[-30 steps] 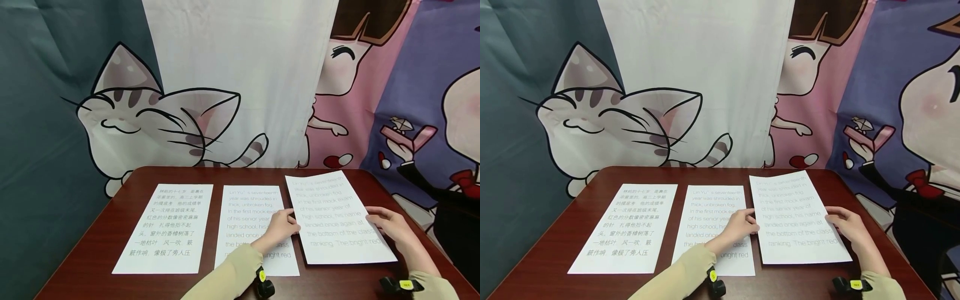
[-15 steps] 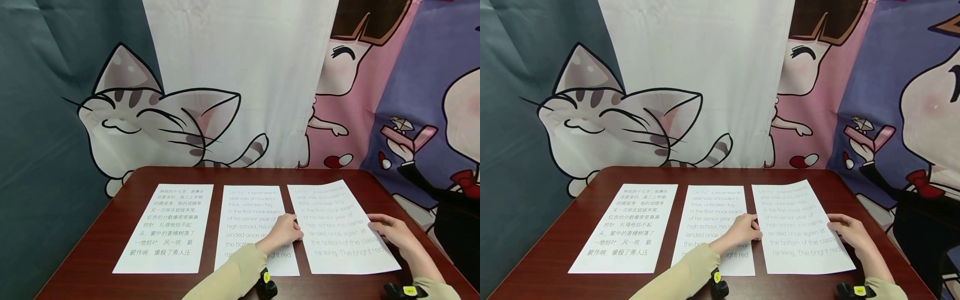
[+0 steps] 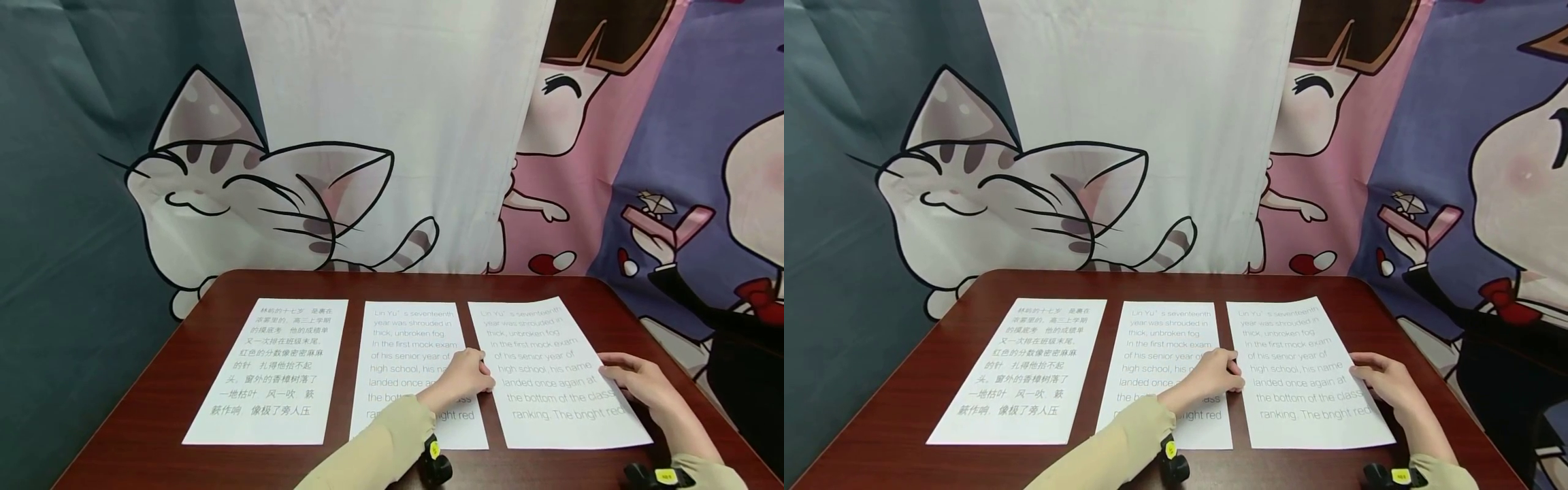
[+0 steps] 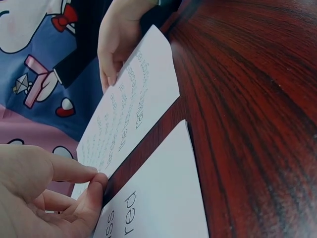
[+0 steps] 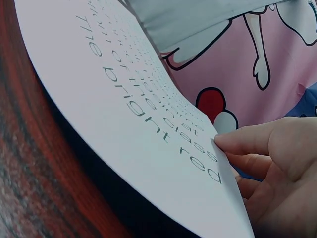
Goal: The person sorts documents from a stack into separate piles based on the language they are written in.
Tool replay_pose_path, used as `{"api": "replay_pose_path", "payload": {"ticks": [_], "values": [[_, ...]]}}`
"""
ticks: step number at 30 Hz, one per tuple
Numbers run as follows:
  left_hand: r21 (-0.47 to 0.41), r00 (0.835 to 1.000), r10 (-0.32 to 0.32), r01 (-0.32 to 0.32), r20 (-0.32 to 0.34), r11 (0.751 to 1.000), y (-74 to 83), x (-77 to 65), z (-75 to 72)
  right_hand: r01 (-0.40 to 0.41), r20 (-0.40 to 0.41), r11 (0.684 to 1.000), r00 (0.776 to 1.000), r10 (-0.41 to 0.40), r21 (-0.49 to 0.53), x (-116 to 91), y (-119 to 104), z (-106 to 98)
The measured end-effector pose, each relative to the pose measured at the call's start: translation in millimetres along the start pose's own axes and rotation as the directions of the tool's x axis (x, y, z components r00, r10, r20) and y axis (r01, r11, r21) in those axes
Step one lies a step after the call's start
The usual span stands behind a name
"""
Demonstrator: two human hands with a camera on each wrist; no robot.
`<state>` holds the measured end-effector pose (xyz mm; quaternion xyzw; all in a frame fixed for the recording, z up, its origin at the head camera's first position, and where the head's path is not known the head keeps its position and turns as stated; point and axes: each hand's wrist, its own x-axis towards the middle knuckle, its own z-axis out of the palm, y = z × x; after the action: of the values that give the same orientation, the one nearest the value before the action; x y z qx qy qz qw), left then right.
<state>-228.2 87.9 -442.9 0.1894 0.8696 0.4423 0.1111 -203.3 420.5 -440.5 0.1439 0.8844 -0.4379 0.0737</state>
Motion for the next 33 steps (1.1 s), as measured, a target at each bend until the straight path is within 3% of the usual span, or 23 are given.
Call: {"api": "replay_pose_path", "payload": {"ticks": [9, 20, 33], "values": [[-0.011, 1.000, -0.024, 0.024, 0.011, 1.000, 0.1, 0.1, -0.6, 0.014, 0.007, 0.999, 1.000, -0.014, -0.031, -1.3, 0.1, -0.2], [-0.010, 1.000, 0.010, -0.010, 0.020, 1.000, -1.3, -1.6, -1.3, 0.004, -0.031, 0.996, 0.999, -0.007, -0.094, -6.1, -2.8, -2.4], [-0.151, 0.997, 0.075, -0.078, -0.029, 0.985, -7.5, -2.1, -2.0, 0.028, -0.041, 0.993, 0.999, -0.033, -0.113, -8.8, -6.4, -4.1]]}}
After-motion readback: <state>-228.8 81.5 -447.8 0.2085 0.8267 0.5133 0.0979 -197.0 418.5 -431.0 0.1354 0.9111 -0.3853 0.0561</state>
